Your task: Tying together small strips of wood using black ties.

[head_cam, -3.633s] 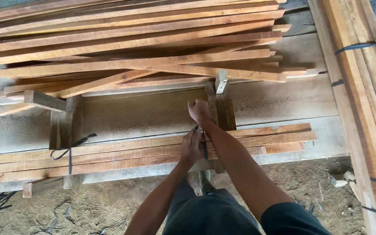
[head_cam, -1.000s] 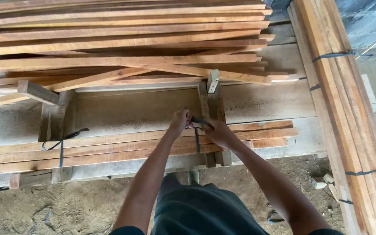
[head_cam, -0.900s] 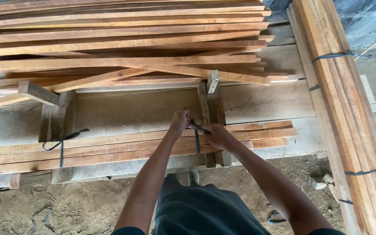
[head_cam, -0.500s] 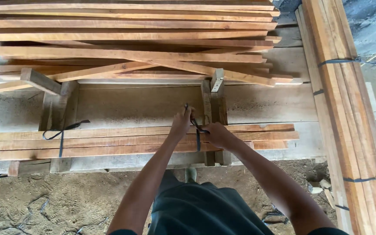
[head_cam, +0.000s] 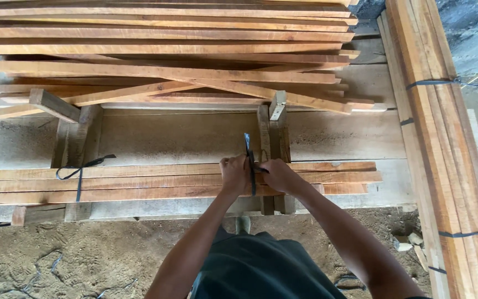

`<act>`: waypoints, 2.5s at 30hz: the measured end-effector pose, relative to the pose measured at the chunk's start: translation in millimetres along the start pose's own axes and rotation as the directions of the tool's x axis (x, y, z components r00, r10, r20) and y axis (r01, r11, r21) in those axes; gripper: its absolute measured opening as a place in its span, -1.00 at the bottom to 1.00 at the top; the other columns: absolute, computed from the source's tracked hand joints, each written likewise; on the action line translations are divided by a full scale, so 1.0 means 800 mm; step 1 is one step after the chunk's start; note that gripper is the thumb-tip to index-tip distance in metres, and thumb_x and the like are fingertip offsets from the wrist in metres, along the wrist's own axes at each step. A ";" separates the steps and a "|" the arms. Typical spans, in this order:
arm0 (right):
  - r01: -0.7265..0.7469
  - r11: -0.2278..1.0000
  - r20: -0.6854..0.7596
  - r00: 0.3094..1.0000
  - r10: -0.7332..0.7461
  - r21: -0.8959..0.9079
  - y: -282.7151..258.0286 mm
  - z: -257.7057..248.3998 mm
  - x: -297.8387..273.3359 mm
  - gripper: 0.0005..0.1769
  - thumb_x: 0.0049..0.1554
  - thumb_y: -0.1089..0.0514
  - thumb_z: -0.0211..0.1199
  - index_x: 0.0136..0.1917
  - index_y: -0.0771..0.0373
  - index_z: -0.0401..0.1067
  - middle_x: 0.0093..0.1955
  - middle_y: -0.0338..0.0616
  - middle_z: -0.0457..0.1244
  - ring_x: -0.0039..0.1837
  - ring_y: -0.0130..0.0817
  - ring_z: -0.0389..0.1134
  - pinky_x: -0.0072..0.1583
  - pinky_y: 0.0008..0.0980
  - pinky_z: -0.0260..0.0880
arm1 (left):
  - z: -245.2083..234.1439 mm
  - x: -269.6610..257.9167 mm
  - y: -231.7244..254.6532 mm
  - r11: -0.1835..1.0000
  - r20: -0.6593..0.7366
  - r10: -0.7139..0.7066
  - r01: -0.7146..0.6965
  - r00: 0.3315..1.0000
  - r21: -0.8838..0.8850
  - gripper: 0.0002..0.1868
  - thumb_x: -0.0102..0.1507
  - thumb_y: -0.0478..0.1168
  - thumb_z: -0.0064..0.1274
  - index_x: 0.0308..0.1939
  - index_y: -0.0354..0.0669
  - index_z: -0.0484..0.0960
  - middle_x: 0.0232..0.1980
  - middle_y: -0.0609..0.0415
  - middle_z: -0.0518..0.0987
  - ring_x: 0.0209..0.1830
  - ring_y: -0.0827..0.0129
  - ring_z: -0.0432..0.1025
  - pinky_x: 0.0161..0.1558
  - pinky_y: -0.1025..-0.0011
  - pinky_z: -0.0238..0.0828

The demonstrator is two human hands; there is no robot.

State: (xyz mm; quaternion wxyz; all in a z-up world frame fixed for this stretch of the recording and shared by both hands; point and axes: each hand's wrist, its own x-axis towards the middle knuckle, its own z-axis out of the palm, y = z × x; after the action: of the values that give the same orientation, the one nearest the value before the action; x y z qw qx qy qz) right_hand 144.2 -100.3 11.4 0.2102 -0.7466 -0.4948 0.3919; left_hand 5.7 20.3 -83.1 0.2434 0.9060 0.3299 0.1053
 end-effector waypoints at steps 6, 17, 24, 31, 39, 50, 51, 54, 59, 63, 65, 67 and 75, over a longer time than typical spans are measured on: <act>-0.077 0.979 -0.031 0.996 0.084 0.187 -0.025 -0.007 -0.023 -0.61 0.26 0.00 0.08 0.14 0.25 0.60 -0.13 0.15 0.43 -0.20 -0.01 0.46 -0.16 -0.01 0.44 | -0.028 0.002 0.031 0.960 -0.003 -0.223 0.219 0.975 -0.172 -0.61 0.48 -0.06 -0.23 -0.43 0.07 0.51 -0.48 0.05 0.63 -0.14 0.17 0.60 0.27 0.23 0.02; -0.019 0.640 -0.130 0.974 0.184 0.768 0.040 0.003 -0.002 -0.86 0.19 0.14 0.00 -0.17 0.18 0.33 -0.21 -0.24 0.09 -0.27 -0.47 0.18 -0.26 -0.48 0.24 | -0.064 -0.001 0.041 0.930 0.147 -0.163 0.201 0.976 -0.308 -0.58 0.45 0.20 -0.16 -0.19 0.07 0.68 -0.32 0.01 0.68 -0.01 0.27 0.58 0.36 0.17 -0.18; 0.141 0.649 -0.273 0.956 0.108 0.748 -0.012 -0.034 -0.019 -0.86 0.20 0.20 0.05 -0.22 0.16 0.31 -0.30 -0.39 -0.01 -0.30 -0.65 -0.03 -0.26 -0.58 0.11 | -0.035 0.022 0.009 0.971 0.265 -0.085 0.139 0.961 -0.194 -0.54 0.33 0.19 -0.09 0.21 0.18 0.60 0.04 -0.03 0.70 0.17 -0.09 0.53 0.29 -0.03 -0.04; 0.172 0.835 -0.297 0.955 -0.011 0.523 -0.085 -0.064 -0.010 -0.73 0.30 0.15 -0.03 -0.23 0.19 0.31 -0.44 -0.20 0.05 -0.39 -0.48 0.11 -0.25 -0.38 0.26 | -0.063 0.021 -0.001 0.885 0.195 0.086 0.015 0.977 -0.465 -0.69 0.26 -0.07 0.17 0.03 -0.01 0.51 0.04 -0.04 0.70 0.13 0.02 0.57 0.33 0.09 0.20; 0.123 0.926 -0.305 0.952 -0.009 0.357 -0.090 -0.031 0.096 -0.73 0.21 0.06 0.04 -0.23 0.16 0.46 -0.46 -0.25 0.20 -0.37 -0.38 0.30 -0.23 -0.35 0.35 | -0.083 0.013 0.015 0.920 -0.030 0.218 -0.216 0.975 -0.326 -0.80 0.29 -0.02 0.23 -0.25 -0.01 0.62 -0.30 0.17 0.75 -0.22 0.24 0.68 0.04 0.21 0.40; 0.240 0.971 -0.212 0.949 -0.235 -0.004 -0.029 -0.022 0.009 -0.63 0.34 -0.03 0.01 0.29 0.18 0.07 0.04 0.32 0.29 0.12 0.42 0.36 0.09 0.36 0.38 | -0.109 0.015 0.025 0.822 0.112 0.124 -0.039 0.986 -0.568 -0.76 0.28 -0.20 0.23 -0.11 -0.33 0.65 -0.20 -0.27 0.71 -0.06 -0.08 0.62 -0.09 0.13 0.61; 0.330 0.939 -0.214 0.915 -0.343 -0.098 -0.010 -0.011 0.011 -0.61 0.36 -0.11 0.05 0.25 0.15 0.09 0.08 0.15 0.27 0.23 0.31 0.33 0.18 0.34 0.39 | -0.102 0.018 0.018 0.847 0.065 0.134 -0.080 0.989 -0.525 -0.79 0.26 -0.20 0.27 -0.16 -0.29 0.67 -0.25 -0.22 0.72 -0.10 -0.05 0.63 -0.15 0.21 0.62; 0.518 0.743 -0.369 0.650 -0.664 -0.424 0.073 0.035 0.060 -0.51 0.17 -0.04 0.26 0.30 0.10 0.23 -0.12 -0.12 0.27 0.00 -0.02 0.40 0.08 -0.07 0.48 | -0.082 0.021 0.013 0.943 0.234 0.048 0.033 0.971 -0.330 -0.64 0.39 0.12 0.07 -0.04 -0.08 0.68 -0.16 -0.04 0.75 0.02 0.05 0.61 0.31 0.10 0.24; 0.569 0.632 -0.271 0.592 -0.759 -0.527 0.089 0.044 0.066 -0.50 0.21 0.02 0.22 0.34 0.27 0.27 -0.05 0.10 0.27 0.02 0.12 0.38 0.17 0.09 0.45 | -0.077 0.018 0.013 0.900 0.216 -0.005 0.098 0.976 -0.424 -0.65 0.34 0.05 0.18 -0.07 -0.17 0.63 -0.11 -0.15 0.73 0.10 -0.04 0.58 0.26 0.06 0.32; 0.515 0.534 -0.257 0.514 -0.818 -0.670 0.121 0.060 0.089 -0.49 0.24 -0.04 0.23 0.35 0.28 0.32 -0.08 0.07 0.28 -0.01 0.02 0.42 0.19 0.00 0.47 | -0.043 0.022 -0.001 0.928 0.283 -0.101 0.193 0.954 -0.319 -0.51 0.27 0.30 0.19 -0.10 -0.01 0.69 -0.10 0.00 0.71 0.22 -0.02 0.43 0.16 0.21 0.39; 0.525 0.537 -0.268 0.503 -0.821 -0.660 0.107 0.054 0.082 -0.53 0.20 0.02 0.25 0.31 0.25 0.35 -0.11 0.03 0.27 -0.07 -0.01 0.40 0.15 -0.03 0.48 | -0.061 0.020 -0.001 0.846 0.333 -0.095 0.252 0.938 -0.470 -0.59 0.30 0.11 0.22 0.00 -0.08 0.57 -0.06 -0.08 0.70 0.08 0.07 0.52 0.05 0.24 0.46; 0.532 0.542 -0.281 0.494 -0.823 -0.651 0.102 0.050 0.082 -0.56 0.16 0.07 0.27 0.28 0.23 0.37 -0.14 -0.01 0.26 -0.12 -0.04 0.39 0.11 -0.06 0.48 | -0.075 0.017 -0.003 0.736 0.382 -0.077 0.311 0.921 -0.602 -0.61 0.33 -0.08 0.24 0.10 -0.16 0.45 -0.01 -0.16 0.69 -0.05 0.17 0.62 -0.06 0.26 0.54; 0.582 0.724 -0.346 0.637 -0.689 -0.370 0.079 0.042 0.061 -0.68 0.21 0.09 0.26 0.18 0.30 0.43 -0.09 0.12 0.29 -0.06 0.09 0.40 0.02 0.04 0.50 | -0.114 -0.008 0.015 0.876 0.203 0.072 0.036 0.977 -0.481 -0.67 0.32 -0.25 0.13 -0.07 0.09 0.22 -0.06 -0.12 0.71 -0.02 -0.13 0.59 -0.08 0.03 0.49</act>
State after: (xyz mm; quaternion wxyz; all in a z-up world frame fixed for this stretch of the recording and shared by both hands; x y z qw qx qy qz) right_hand 163.5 -85.3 -71.9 0.3608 -0.6114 -0.7028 0.0444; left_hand -24.7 41.8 1.3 0.4942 0.8259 0.2566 0.0880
